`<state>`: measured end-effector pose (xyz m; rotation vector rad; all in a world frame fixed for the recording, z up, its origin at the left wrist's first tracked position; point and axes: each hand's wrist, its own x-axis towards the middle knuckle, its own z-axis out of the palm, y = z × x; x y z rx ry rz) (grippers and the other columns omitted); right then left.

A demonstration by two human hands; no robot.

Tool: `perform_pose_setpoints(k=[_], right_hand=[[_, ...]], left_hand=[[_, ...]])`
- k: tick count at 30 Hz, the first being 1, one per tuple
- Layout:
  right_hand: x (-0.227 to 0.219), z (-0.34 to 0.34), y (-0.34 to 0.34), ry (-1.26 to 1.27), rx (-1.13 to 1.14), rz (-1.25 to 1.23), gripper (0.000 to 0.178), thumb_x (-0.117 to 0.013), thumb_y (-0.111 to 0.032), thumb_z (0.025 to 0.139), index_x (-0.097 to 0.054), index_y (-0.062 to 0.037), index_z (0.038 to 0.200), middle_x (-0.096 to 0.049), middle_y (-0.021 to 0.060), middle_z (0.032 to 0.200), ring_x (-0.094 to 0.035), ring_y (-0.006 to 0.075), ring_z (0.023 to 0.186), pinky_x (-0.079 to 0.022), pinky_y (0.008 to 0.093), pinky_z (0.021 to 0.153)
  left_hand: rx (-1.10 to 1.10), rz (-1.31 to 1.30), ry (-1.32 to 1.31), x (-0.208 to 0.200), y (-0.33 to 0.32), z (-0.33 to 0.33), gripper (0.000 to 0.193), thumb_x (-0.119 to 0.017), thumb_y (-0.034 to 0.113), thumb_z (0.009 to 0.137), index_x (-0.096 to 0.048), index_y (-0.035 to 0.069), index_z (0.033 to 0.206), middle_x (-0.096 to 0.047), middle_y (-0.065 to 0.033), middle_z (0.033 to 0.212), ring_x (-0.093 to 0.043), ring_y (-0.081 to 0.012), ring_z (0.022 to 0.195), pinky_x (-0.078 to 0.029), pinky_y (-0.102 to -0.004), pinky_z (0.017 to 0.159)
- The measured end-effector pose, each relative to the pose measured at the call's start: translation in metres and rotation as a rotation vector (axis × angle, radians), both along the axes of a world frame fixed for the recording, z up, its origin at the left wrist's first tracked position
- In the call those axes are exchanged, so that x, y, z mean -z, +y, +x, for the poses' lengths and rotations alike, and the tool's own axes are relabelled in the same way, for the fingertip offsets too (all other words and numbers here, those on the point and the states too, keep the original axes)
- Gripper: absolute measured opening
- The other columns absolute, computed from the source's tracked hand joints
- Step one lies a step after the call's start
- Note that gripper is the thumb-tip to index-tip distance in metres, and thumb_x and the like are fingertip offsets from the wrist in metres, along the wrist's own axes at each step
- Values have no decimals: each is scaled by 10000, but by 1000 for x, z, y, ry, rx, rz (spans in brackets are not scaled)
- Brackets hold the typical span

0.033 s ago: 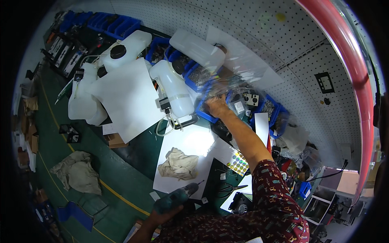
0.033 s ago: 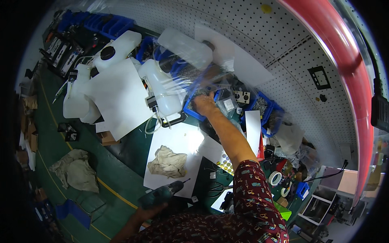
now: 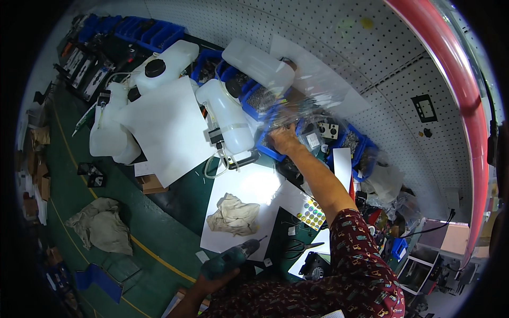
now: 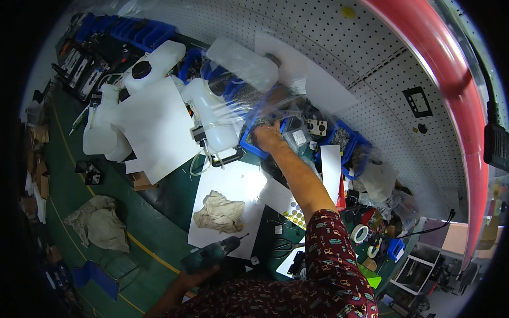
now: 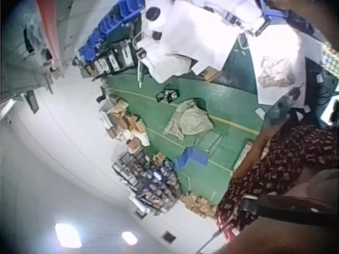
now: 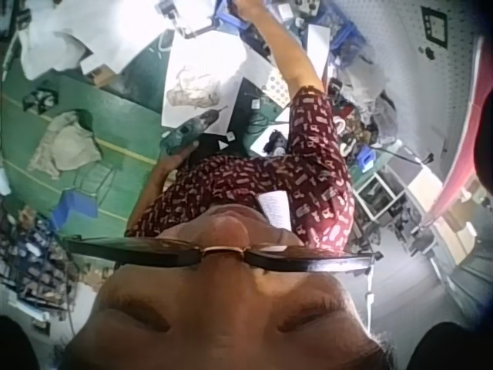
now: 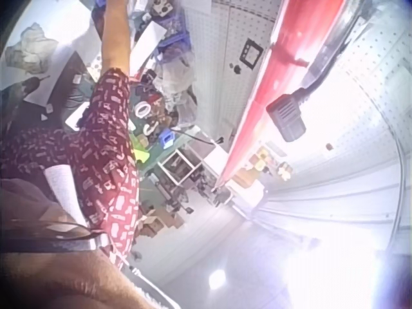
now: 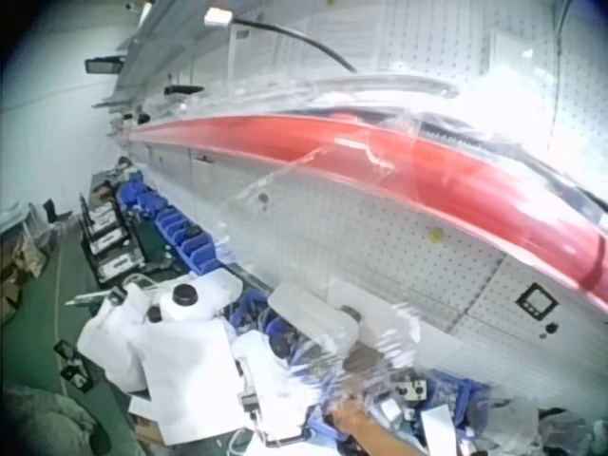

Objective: The person assembles a green rectangular electronic device on a cluttered workbench. They unpack the device, use a cordless drill to fasten screws into a metal chassis, attach a black plastic component, and secure it with additional screws. The person handles screws, a drill, and the device throughout the process.

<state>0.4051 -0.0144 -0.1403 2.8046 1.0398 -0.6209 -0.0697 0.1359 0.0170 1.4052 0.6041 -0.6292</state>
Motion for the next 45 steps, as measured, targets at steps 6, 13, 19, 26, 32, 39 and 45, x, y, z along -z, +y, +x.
perform_pose_setpoints(k=[6,13,19,26,32,39,45], right_hand=[[0,2,0,3,-13,2,282,-612,-62,905,-789,-114,1119,-753,172,1212,-672,340,1246,-259,660,1188],[29,29,-18,-58,39,306,260,-655,-55,877,-792,-128,1086,-755,166,1181,-677,368,1192,-457,512,1090],[9,30,-23,-118,-21,271,212,-692,-116,893,-808,-159,1065,-764,159,1136,-698,347,1147,-449,538,1077],[-12,19,-2,-36,3,30,221,-642,-158,936,-805,-151,1085,-764,173,1177,-690,340,1204,-325,615,1171],[-3,14,10,-32,43,-28,265,-628,-129,937,-770,-104,1159,-741,188,1254,-671,344,1257,-334,592,1191],[9,35,-17,-121,-4,87,285,-693,-192,927,-754,-130,1199,-743,172,1239,-675,345,1231,-382,611,1125],[-12,15,-14,-61,-186,34,197,-673,-184,941,-778,-132,1099,-757,155,1178,-686,333,1199,-366,636,1135]], left_hand=[[25,53,-42,1,0,0,431,-848,216,934,-688,79,1310,-712,-25,1185,-656,-153,1086,-546,-338,962],[1,29,-19,11,-1,-7,476,-855,316,920,-705,38,1276,-754,-77,1116,-685,-165,1006,-552,-341,895],[-12,-18,7,19,0,-10,482,-864,306,914,-701,33,1277,-749,-80,1116,-681,-163,1008,-549,-337,901],[0,1,36,16,2,-6,464,-863,286,917,-705,35,1274,-749,-72,1112,-680,-154,1006,-550,-333,902],[-27,-11,32,11,1,-4,453,-865,275,916,-708,39,1270,-750,-68,1110,-677,-150,1012,-549,-333,906],[-44,0,-54,14,-3,-9,464,-864,257,918,-697,31,1288,-743,-63,1141,-668,-148,1043,-542,-328,928],[-74,-38,-85,18,-6,-10,470,-855,241,928,-682,24,1308,-732,-71,1182,-660,-164,1075,-535,-332,946]])
